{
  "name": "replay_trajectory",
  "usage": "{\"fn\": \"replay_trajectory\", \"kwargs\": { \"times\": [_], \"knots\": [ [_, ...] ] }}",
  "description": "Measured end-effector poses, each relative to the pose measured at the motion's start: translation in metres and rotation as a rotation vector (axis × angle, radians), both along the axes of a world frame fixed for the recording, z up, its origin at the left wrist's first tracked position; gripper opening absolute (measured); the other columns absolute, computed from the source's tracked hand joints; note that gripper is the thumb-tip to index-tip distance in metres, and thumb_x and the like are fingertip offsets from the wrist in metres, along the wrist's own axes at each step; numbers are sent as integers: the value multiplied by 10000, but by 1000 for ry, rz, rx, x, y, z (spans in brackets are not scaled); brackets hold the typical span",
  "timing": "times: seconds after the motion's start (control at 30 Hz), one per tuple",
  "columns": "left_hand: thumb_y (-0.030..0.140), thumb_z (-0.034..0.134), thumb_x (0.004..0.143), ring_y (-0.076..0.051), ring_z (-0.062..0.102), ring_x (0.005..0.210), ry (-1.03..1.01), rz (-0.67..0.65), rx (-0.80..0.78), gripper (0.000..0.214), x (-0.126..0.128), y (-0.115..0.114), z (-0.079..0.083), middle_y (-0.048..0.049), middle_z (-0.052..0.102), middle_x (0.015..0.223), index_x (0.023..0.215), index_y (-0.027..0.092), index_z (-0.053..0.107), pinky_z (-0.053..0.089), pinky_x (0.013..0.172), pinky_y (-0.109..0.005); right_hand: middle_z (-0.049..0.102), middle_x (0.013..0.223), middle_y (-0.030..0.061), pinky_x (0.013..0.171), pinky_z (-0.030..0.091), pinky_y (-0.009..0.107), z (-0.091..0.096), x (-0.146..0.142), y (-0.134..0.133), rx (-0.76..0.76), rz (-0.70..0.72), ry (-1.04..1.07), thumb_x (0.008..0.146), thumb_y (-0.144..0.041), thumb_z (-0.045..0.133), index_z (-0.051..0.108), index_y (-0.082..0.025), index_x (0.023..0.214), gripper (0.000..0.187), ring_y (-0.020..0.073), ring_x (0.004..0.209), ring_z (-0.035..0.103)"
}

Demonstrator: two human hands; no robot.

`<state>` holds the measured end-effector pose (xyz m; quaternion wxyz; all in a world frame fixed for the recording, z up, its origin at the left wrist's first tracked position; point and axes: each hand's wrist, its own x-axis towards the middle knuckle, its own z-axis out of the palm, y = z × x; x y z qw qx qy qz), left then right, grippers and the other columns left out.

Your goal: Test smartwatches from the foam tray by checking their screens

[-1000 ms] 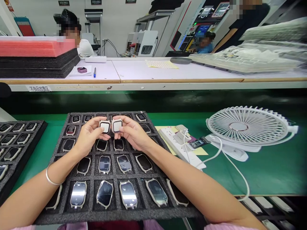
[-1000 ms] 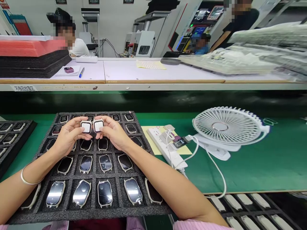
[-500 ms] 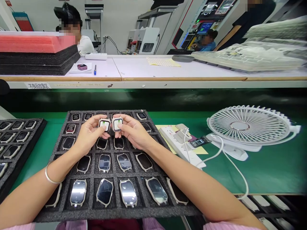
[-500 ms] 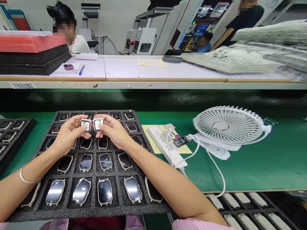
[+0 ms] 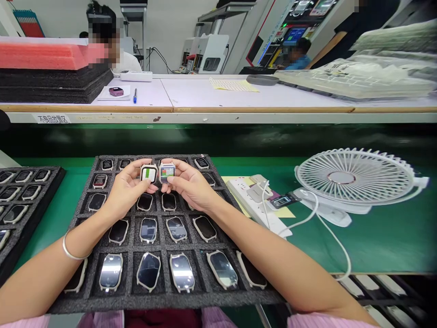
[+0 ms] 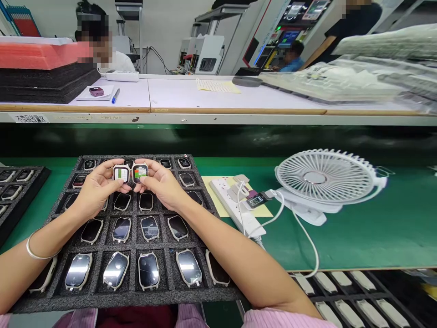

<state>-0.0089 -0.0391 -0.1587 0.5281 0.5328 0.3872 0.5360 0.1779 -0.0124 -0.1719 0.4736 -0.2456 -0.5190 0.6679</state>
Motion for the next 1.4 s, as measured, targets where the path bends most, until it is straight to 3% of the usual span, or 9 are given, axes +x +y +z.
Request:
{"fn": "replay_trajectory", "kwargs": {
  "times": [0.2,0.5,0.77,1.03,1.23,1.4],
  "knots": [
    [157,741,733,-101,722,690,-22,-15,1,517,1,0,0,-41,680,1051,1223,174,579,627,709,-239,693,840,-29,616,538,263,1,0,0,-7,-14,3,721,-183,777,610,-219,1131,445,115,634,675],
    [94,732,681,-94,722,701,-38,-46,-23,569,3,0,0,-32,671,1085,1221,177,575,628,718,-228,678,692,-18,523,473,251,2,0,2,-92,-31,11,825,-346,697,630,-190,1058,288,125,530,645],
    [82,727,661,-103,716,718,-26,-31,-46,593,4,-1,1,-27,682,1046,1228,177,581,634,755,-259,688,796,-27,563,498,252,3,1,0,-69,-40,-2,721,-211,759,631,-203,1079,381,108,564,654],
    [192,738,721,-112,711,644,14,-4,-38,459,2,-2,4,-14,692,959,1163,175,611,620,654,-254,696,814,-22,558,496,240,3,1,-1,-35,-24,-26,738,-236,770,629,-209,1083,374,104,571,656],
    [353,743,772,-109,671,518,45,31,-56,348,1,-3,7,-2,699,802,1039,161,630,564,522,-224,734,779,-5,495,477,238,5,0,-3,-72,-20,-58,765,-407,775,639,-196,993,340,108,504,639],
    [333,759,769,-105,673,527,53,43,-42,352,2,-3,6,1,697,818,1054,169,634,568,527,-223,730,781,-10,494,480,240,4,0,-2,-71,-42,-58,753,-389,790,641,-203,997,341,106,506,637]
  ]
}}
